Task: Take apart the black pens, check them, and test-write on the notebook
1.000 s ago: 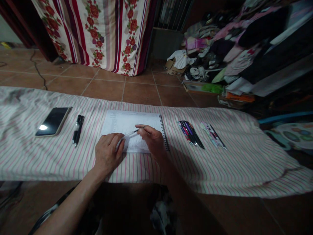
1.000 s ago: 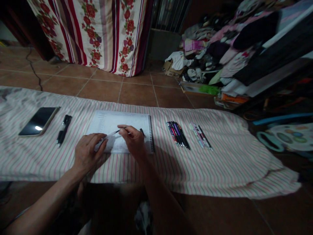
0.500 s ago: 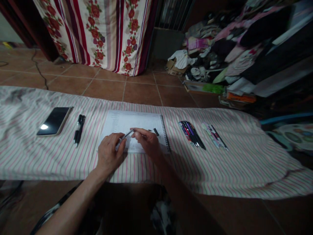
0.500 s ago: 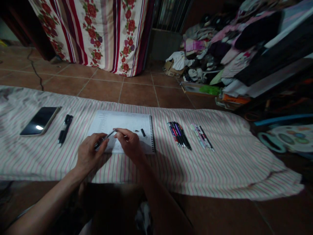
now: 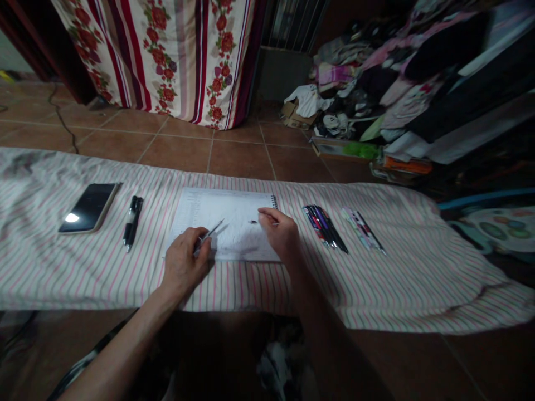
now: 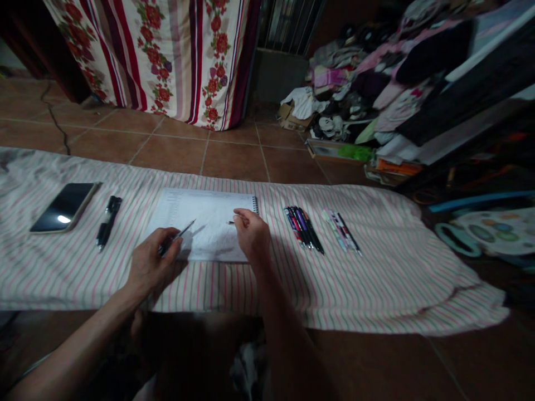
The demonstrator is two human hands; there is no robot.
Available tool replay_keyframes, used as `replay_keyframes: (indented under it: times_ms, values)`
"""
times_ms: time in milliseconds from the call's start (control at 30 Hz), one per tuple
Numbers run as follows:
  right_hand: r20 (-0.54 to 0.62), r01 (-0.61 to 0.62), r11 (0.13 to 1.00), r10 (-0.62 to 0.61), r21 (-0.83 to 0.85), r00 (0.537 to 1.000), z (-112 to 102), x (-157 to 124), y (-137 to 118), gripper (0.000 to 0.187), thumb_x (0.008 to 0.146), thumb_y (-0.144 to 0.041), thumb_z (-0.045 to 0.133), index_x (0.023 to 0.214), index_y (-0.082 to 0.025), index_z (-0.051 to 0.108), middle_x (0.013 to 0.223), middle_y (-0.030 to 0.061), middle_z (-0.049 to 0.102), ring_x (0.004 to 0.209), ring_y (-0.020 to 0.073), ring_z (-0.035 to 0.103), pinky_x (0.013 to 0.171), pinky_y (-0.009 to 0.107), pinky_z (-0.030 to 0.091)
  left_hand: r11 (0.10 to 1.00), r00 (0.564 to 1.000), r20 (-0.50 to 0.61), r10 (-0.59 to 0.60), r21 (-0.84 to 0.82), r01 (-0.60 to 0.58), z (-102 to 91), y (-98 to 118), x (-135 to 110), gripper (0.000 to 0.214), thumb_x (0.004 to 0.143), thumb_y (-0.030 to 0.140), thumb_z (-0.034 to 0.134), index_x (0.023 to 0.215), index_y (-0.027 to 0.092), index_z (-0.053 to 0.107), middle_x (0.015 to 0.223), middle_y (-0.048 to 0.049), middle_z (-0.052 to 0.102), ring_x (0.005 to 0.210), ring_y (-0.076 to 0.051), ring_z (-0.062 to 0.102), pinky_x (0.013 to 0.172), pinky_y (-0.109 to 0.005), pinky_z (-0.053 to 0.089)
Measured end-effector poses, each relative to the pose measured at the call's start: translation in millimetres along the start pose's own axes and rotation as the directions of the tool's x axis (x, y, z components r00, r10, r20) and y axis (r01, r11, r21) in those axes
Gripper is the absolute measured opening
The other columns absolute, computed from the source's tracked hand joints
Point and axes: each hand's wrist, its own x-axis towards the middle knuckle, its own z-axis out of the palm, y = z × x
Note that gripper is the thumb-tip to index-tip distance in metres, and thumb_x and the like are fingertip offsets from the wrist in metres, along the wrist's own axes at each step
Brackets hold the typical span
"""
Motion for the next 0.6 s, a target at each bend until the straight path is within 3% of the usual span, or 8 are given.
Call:
replay_keyframes:
  times_ms: [233,600]
  values:
    - [0.025,0.038,0.935,-0.031,-0.353,0.999,-15,1,13,0.024,0.075,-0.021,0.05,0.086,-0.018,0.071,0.082,0.0071,0.067,0.069,0.0175,0.059,0.071,0.029,0.044,1.0,1.0,0.019,0.009,0.01,-0.01,-0.6,2,1,0.017,0.084,0.028,0.045,0.091,0.018,0.056,0.078,-0.0043,0.065,0.069,-0.017,0.061,0.062,-0.029,0.046]
    - [0.098,0.104,0.885,-0.067,-0.454,0.993,-6,-2,20,0.018,0.079,-0.023,0.054,0.091,-0.02,0.067,0.086,0.0069,0.065,0.076,0.0187,0.059,0.074,0.029,0.042,0.997,0.997,0.021,0.075,-0.001,-0.075,5.5,0,-1,0.014,0.086,0.028,0.044,0.092,0.019,0.054,0.077,-0.0024,0.062,0.07,-0.016,0.061,0.061,-0.028,0.046]
